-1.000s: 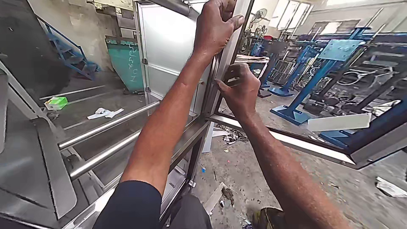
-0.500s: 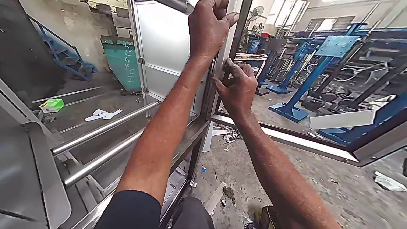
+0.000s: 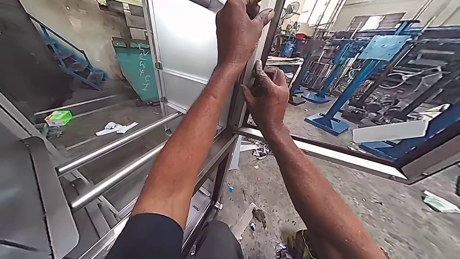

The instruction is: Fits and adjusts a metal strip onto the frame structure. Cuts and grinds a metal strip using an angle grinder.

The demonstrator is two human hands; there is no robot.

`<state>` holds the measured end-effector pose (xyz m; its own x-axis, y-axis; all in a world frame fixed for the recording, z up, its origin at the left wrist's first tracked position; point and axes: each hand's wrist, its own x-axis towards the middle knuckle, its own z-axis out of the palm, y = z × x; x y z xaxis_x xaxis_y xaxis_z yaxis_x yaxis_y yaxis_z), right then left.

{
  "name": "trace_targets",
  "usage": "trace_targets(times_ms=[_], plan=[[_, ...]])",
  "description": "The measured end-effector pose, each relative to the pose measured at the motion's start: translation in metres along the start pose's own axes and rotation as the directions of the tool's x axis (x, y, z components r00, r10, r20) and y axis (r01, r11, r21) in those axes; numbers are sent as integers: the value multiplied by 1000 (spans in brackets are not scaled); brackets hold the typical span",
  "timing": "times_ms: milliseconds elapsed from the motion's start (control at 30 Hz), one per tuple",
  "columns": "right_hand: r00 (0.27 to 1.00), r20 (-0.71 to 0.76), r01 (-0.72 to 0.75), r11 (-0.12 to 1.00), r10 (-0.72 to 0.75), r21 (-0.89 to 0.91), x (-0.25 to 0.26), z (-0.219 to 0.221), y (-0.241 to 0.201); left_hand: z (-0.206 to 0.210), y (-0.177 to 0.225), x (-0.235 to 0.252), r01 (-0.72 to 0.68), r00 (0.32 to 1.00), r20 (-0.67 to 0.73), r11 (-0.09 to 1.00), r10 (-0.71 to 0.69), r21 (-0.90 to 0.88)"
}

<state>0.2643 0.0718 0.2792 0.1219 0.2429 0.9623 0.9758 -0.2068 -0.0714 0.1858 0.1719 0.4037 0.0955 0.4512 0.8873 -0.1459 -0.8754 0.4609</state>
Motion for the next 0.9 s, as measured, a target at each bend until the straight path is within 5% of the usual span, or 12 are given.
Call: trace_targets(times_ms=[600,900], plan=[[999,-28,-28,999,28,21,0,3,-1,9,-1,-7,-115,990,-79,992,119,50],[1000,-6,-6,1000,6,6,2,0,0,10,1,-5,-52,995,-79,994,59,91]])
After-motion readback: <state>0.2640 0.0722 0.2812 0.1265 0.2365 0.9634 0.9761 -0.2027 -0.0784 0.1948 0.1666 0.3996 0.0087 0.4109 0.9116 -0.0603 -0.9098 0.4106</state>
